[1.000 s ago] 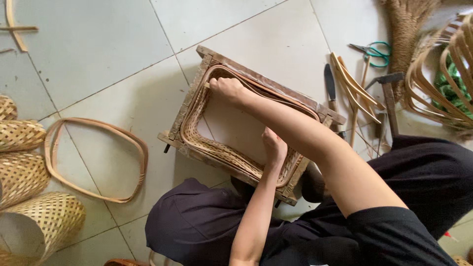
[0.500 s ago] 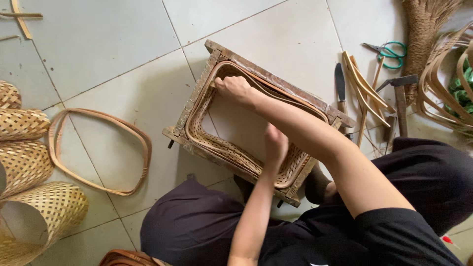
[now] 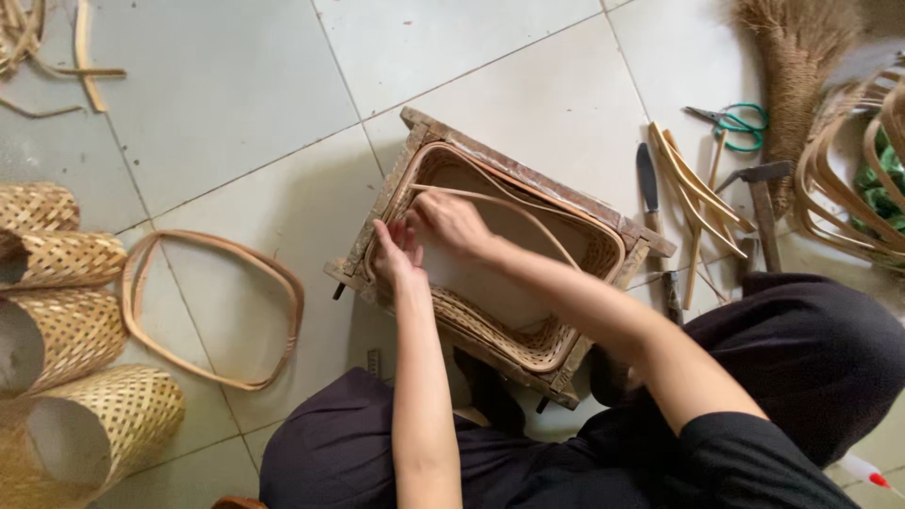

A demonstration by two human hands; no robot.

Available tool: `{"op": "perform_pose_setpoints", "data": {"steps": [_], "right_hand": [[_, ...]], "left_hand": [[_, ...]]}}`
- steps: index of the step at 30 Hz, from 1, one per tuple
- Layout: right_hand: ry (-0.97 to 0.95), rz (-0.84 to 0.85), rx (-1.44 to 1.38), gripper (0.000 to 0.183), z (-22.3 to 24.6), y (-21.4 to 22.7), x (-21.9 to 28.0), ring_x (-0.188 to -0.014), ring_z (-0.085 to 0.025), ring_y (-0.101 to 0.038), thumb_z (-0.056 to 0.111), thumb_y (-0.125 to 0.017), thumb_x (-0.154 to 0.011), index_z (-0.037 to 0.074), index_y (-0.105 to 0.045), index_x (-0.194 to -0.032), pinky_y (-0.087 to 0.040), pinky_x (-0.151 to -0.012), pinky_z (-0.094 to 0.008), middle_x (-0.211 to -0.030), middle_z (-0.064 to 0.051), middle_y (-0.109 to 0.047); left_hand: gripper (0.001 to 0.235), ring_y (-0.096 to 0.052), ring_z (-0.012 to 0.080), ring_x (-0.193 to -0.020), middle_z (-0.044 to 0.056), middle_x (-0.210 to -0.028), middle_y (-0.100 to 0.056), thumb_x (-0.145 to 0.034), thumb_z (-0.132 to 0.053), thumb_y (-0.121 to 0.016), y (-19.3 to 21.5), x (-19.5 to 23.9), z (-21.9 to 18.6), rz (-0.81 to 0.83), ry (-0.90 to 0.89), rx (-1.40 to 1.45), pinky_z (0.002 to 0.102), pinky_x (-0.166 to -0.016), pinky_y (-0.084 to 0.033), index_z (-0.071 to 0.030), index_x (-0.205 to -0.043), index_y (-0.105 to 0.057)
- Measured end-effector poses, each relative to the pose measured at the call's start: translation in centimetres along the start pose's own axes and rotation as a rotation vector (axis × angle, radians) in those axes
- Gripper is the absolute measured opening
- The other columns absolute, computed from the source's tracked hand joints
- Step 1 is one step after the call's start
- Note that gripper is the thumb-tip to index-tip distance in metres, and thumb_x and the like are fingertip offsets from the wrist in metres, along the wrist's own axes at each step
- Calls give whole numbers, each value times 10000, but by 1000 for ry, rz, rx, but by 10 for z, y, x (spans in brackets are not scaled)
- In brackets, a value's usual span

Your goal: The person inserts thin bamboo strips into a rectangular woven basket frame, bending and fitting them to form internal dividers. The person adjusts the strips by hand and uses a hammer to secure them into place.

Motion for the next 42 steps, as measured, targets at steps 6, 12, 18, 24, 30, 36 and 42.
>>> {"op": "perform_pose_setpoints", "data": {"steps": [6,12,18,24,30,36,42], "right_hand": [[-998,-160,-1149,423,-30,-84,17,-735,-136,-698,287,-790,-882,3,-588,-1122,-596,-640,-298,-919,-89,-698],[-1045,-324,-1009,382,-31,-84,21,-616,-132,-657,234,-826,-825,-3,-621,-1043,-543,-544,-287,-758,-90,-706],[-978,-229,-1001,308,-22,-61,11,-663,-112,-684,209,-816,-855,-4,-639,-991,-577,-596,-291,-809,-66,-723],[-239,-43,-459,145,-29,41,-25,-786,-144,-699,139,-769,-927,27,-739,-1015,-584,-702,-321,-898,-104,-750],[-444,-426,-713,263,-236,190,-23,-860,-171,-731,137,-444,-1058,42,-676,-1136,-631,-745,-323,-1015,-70,-757],[-646,-19,507,242,-368,257,138,-861,-401,-679,342,-748,-939,105,-732,-891,-534,-745,-523,-892,-190,-716],[-802,367,415,218,-428,232,222,-892,-351,-721,303,-761,-864,115,-767,-974,-570,-831,-471,-945,-176,-750]], "left_hand": [[435,-671,85,-906,-60,-943,-720,-827,-573,-745,7,-33,11,38,-108,18,295,-772,-493,-169,-984,-711],[445,-643,143,-872,15,-942,-672,-936,-527,-732,1,-69,29,189,-150,159,315,-774,-541,-87,-926,-664],[452,-678,153,-872,60,-1007,-705,-957,-503,-671,-7,-39,7,188,-265,129,306,-750,-542,-54,-1006,-699],[429,-651,92,-879,-48,-1067,-718,-923,-538,-675,-22,13,4,30,-31,-75,286,-794,-445,-188,-1171,-684],[254,-658,97,-771,-21,-958,-705,-926,-341,-730,-68,74,23,273,-101,-93,265,-710,-538,-148,-1089,-695],[258,-642,145,-852,50,-1056,-685,-990,-178,-707,-98,225,100,729,-225,-411,297,-750,-546,-53,-1209,-654],[400,-723,273,-915,177,-1109,-716,-844,-26,-748,-52,292,118,904,-603,-1182,355,-812,-576,-15,-1240,-691]]}}
Point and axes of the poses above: each hand's wrist, its own x-axis away from the middle knuckle, its own y-axis out of the back of the hand, z = x × y, the point moved 10 cm from there along -x, towards the middle knuckle
